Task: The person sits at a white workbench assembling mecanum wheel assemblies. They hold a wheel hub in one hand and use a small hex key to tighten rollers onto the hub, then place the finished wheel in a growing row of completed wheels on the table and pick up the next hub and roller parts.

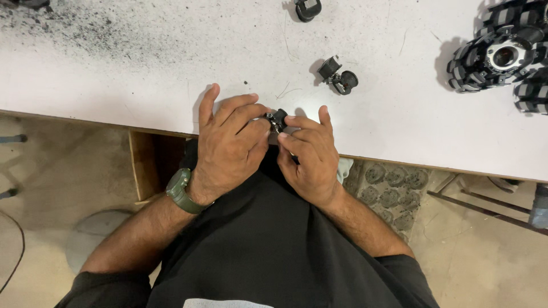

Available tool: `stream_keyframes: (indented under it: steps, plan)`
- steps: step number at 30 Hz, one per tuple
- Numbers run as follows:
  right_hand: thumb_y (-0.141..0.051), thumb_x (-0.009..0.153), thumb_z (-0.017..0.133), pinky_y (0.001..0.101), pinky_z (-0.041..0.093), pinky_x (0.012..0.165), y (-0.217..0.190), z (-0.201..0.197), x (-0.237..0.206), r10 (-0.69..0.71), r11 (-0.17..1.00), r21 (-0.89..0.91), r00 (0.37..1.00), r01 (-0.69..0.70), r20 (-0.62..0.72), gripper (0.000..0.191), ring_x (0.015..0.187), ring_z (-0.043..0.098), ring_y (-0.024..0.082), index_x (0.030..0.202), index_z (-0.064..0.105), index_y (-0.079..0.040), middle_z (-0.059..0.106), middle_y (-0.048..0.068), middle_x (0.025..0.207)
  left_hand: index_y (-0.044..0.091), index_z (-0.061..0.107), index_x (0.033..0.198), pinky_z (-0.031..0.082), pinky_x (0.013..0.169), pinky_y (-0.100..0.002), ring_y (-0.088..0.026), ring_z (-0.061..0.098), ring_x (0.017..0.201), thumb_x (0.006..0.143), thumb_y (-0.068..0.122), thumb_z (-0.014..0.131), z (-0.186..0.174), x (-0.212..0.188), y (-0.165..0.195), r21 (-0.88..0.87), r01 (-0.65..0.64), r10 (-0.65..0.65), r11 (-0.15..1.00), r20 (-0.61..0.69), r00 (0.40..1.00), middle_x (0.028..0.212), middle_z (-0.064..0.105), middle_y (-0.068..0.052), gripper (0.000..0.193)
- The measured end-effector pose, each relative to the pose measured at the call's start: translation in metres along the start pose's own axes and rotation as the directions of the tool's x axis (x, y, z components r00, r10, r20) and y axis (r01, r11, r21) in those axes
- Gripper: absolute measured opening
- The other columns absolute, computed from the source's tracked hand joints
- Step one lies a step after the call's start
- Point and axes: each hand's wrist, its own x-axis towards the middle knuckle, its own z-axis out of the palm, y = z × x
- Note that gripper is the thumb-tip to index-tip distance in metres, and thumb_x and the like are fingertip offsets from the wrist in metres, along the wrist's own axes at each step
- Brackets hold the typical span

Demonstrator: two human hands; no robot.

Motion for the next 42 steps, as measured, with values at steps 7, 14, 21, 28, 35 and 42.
stream_keyframes:
  steps: [7,14,21,28,35,42]
  plan:
    - [0.011,0.087,0.078,0.0548,0.029,0.128,-0.010,-0.007,0.004,0.037,0.999,-0.038,0.999,-0.035,0.035,0.031,0.118,0.067,0.025,0.109,0.064,-0.005,0.065,0.007,0.098,0.010,0.069,0.092,0.014,0.130,-0.054,-0.022,0.060,0.132,0.094,0.006,0.073,0.001,-0.003,0.003,-0.006,0.004,-0.004,1.000,-0.018,1.000,0.118,0.073,-0.001,0.006]
    - [0.007,0.089,0.074,0.0588,0.018,0.132,-0.005,-0.024,0.007,-0.021,1.000,0.002,0.997,0.021,-0.072,0.028,0.122,0.066,0.027,0.111,0.066,-0.008,0.060,0.006,0.100,0.005,0.064,0.115,0.016,0.128,-0.055,-0.023,0.062,0.126,0.091,0.013,0.078,-0.004,0.000,0.008,-0.073,0.064,-0.070,0.995,-0.083,0.994,0.113,0.072,-0.003,0.029]
    - [-0.022,0.084,0.087,0.0620,0.012,0.126,0.004,-0.023,0.013,0.160,0.981,-0.126,0.985,-0.151,0.070,0.039,0.124,0.053,0.032,0.115,0.071,-0.004,0.057,0.010,0.103,0.004,0.069,0.126,0.024,0.129,-0.055,-0.021,0.062,0.113,0.093,0.010,0.081,-0.001,-0.003,0.007,0.077,0.065,-0.064,0.995,-0.016,0.998,0.102,0.067,-0.003,0.036]
    - [-0.023,0.085,0.089,0.0627,0.013,0.129,0.009,-0.019,0.014,0.170,0.976,-0.148,0.985,-0.161,0.045,0.033,0.122,0.055,0.029,0.108,0.072,-0.006,0.058,0.009,0.105,0.010,0.070,0.104,0.033,0.124,-0.053,-0.028,0.061,0.118,0.090,0.009,0.081,-0.008,-0.002,0.004,0.164,-0.075,0.083,0.984,-0.046,0.995,0.109,0.061,-0.006,0.018]
    - [-0.021,0.082,0.090,0.0625,0.016,0.128,0.011,-0.021,0.015,0.166,0.980,-0.117,0.985,-0.160,0.042,0.033,0.118,0.057,0.028,0.107,0.072,-0.007,0.058,0.008,0.103,0.005,0.072,0.112,0.021,0.123,-0.058,-0.034,0.054,0.135,0.082,0.018,0.086,-0.013,0.009,0.008,0.118,0.049,-0.054,0.992,0.034,0.998,0.133,0.063,-0.012,0.036]
    - [-0.020,0.081,0.090,0.0615,0.018,0.129,0.011,-0.022,0.016,0.185,0.979,-0.094,0.982,-0.181,0.033,0.034,0.118,0.058,0.028,0.106,0.071,-0.008,0.058,0.006,0.101,0.012,0.071,0.103,0.020,0.132,-0.056,-0.027,0.051,0.146,0.090,0.006,0.083,-0.015,0.010,0.008,0.044,0.051,-0.052,0.998,0.018,0.998,0.137,0.063,-0.005,0.018]
